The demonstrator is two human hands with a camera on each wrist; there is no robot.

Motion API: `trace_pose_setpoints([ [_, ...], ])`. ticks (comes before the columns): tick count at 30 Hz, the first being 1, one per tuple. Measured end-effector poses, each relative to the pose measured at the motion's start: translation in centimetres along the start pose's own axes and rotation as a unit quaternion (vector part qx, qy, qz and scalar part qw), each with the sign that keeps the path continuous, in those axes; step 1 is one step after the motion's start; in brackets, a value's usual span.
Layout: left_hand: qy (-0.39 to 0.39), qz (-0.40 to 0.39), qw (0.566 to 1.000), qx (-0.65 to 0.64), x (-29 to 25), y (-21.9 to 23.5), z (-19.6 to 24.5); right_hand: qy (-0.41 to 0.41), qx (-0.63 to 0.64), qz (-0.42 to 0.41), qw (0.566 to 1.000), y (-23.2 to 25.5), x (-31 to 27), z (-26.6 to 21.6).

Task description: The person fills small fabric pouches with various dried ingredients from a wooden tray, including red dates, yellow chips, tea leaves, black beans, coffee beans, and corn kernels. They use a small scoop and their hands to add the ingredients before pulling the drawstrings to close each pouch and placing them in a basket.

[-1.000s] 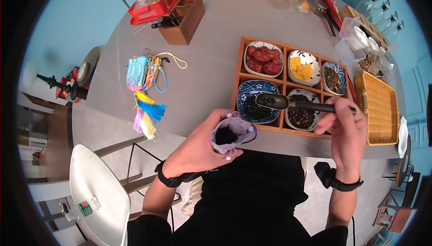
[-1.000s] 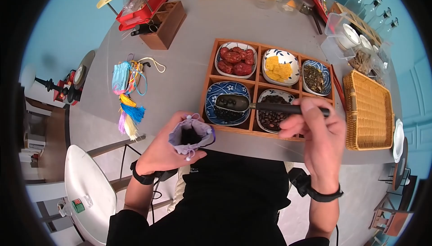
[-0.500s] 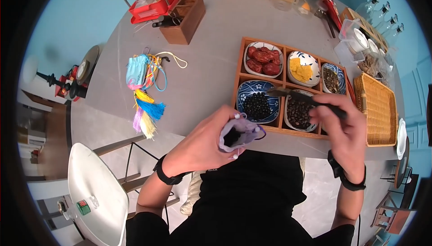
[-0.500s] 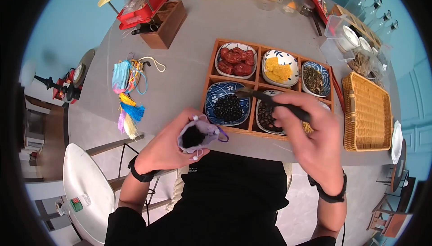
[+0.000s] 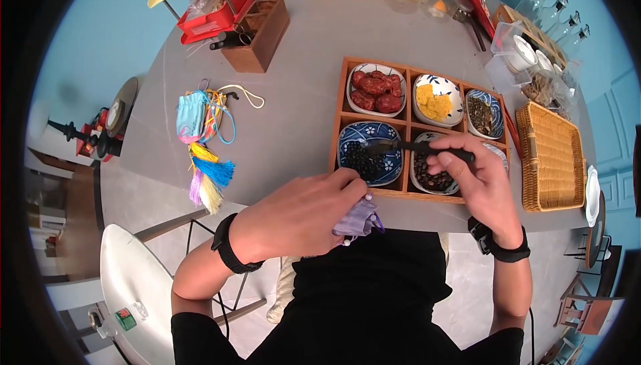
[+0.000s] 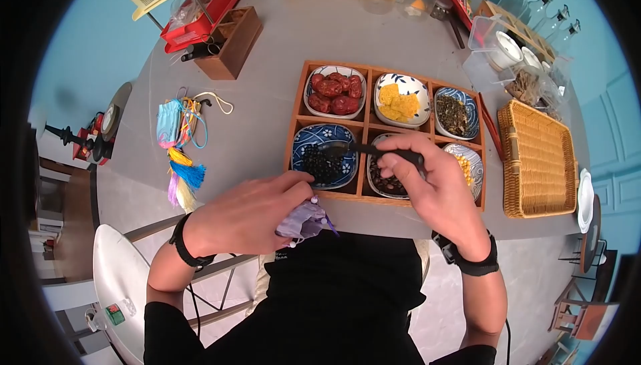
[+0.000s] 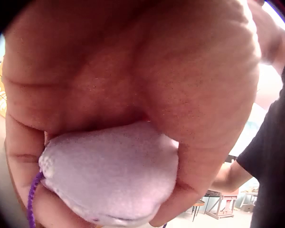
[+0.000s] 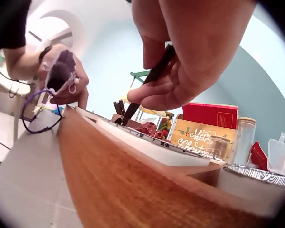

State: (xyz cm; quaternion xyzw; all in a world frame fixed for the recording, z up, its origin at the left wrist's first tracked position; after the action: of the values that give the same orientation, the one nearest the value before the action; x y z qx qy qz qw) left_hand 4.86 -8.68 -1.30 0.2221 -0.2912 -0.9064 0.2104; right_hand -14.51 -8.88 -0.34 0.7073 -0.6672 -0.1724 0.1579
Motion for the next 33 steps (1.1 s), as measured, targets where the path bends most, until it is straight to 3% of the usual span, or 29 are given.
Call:
trace_pose_setpoints([
  [5,0.016,-0.011,1.000,0.001,0.1,-0.2,-0.1,-0.074,0.008,0.007,0.997,0.1,-0.6,1.3],
  [10,0.008,0.001,1.000,-0.015,-0.2,0.0,-0.3,-0.144,0.119,0.041,0.982,-1.5,-0.5,3.1],
  [13,-0.032,0.044,0.998,-0.041,-1.0,0.3,-0.6,-0.153,0.150,0.060,0.975,-1.8,-0.7,3.4],
  [15,-0.063,0.114,0.981,-0.142,-1.9,1.1,-0.9,-0.163,0.183,0.096,0.965,-1.4,-1.0,3.7],
  [19,-0.106,0.171,0.950,-0.237,-3.3,0.3,-2.5,-0.153,0.197,0.129,0.960,0.0,-1.4,3.9],
  [21,-0.062,0.211,0.916,-0.335,-3.5,-0.6,-3.9,-0.128,0.208,0.166,0.955,1.2,-1.8,3.3],
  [25,-0.018,0.226,0.903,-0.364,-2.8,-1.7,-3.7,-0.051,0.184,0.182,0.965,3.7,-3.0,-0.4],
  [29,0.002,0.224,0.886,-0.407,-2.1,-1.7,-3.2,-0.014,0.123,0.114,0.986,2.4,-4.3,-5.3],
  [30,0.007,0.218,0.882,-0.417,-1.9,-1.8,-3.1,-0.032,0.101,0.064,0.992,1.2,-4.5,-6.8],
  [31,0.006,0.219,0.882,-0.417,-1.8,-1.9,-3.1,0.013,0.039,0.024,0.999,0.5,-4.9,-7.8],
  [33,-0.027,0.250,0.893,-0.373,-2.0,-1.7,-2.9,0.192,-0.068,-0.010,0.979,0.4,-5.3,-10.1],
])
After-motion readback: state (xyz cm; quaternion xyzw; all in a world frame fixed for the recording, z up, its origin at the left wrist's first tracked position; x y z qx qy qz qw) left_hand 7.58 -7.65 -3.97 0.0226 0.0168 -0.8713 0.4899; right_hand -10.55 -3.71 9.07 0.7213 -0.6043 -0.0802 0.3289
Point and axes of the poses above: each hand's wrist, its own x-axis towards the middle knuckle, its own y-axis out of the back of the hand, z = x × y, the point moved 8 cm from there along x, towards the middle knuckle, and after that the axes turned 13 degrees about -x, right-handed, at the moved point
